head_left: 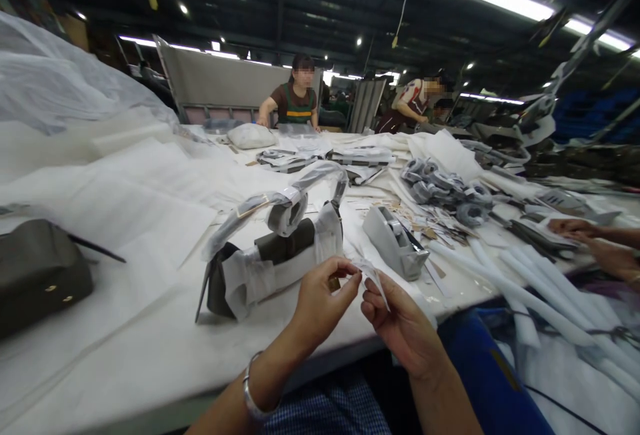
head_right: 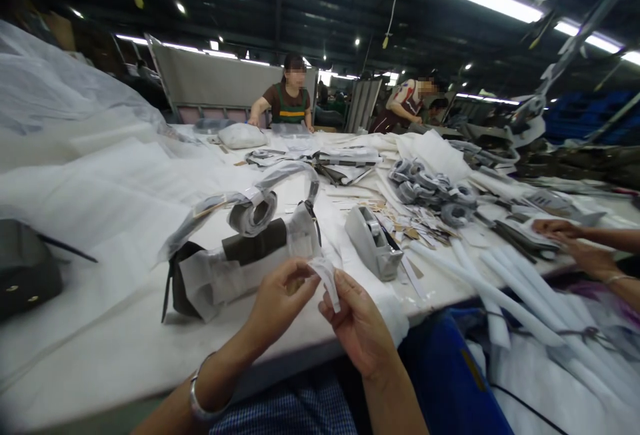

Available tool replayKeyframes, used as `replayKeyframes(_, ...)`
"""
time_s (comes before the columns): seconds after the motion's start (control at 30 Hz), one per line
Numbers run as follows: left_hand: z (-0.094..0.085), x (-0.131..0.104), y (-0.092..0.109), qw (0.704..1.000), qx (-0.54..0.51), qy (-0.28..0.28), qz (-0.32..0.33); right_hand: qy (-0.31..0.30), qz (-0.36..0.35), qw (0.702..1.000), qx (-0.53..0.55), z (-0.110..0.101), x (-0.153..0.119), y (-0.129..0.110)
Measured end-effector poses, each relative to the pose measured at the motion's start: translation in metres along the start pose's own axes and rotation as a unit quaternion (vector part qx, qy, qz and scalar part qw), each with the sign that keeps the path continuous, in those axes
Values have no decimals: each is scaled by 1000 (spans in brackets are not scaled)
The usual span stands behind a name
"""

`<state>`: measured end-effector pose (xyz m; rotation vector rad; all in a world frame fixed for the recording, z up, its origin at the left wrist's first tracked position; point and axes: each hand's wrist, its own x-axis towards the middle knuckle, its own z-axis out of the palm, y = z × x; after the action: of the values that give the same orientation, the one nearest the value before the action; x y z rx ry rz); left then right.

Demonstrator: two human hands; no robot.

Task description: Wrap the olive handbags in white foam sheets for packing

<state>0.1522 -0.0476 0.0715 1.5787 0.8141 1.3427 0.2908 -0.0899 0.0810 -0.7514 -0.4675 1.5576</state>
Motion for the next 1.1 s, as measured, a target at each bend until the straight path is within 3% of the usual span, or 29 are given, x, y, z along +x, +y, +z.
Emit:
replayKeyframes(0.1,-3,-6,2,994,-81,-42,-57,3,12,999,52,-3,-3,-1)
replayKeyframes(0.23,-12,-7,4,956,-222,-93,-166,-3,6,996,85,-11,-5,-7)
replayKeyframes(0.33,-21,-4,4,942,-216,-158,-202,8,-43,998,39,-15,-7,-5)
replayKeyframes(0.4,-27,-3,5,944,-193,-172,-207,24,-111,993,-32,-16,-9,3)
replayKeyframes(0.47,-31,-2,7,947,-167,-170,-217,37,-200,970,-134,-16,-11,12)
replayKeyframes(0.6,-38,1,15,953,-126,-176,-213,19,-331,884,-329,-13,-14,22)
replayKeyframes(0.77,-39,6,20,958,-130,-184,-175,-77,-329,821,-460,-5,-14,23)
replayKeyframes(0.83,-38,7,22,955,-161,-179,-171,-83,-331,792,-506,-4,-11,25)
replayKeyframes(0.9,-36,8,25,947,-197,-169,-187,-54,-342,777,-525,-5,-7,29)
replayKeyframes(1.1,-35,7,36,922,-254,-167,-241,41,-373,785,-493,-13,-2,36)
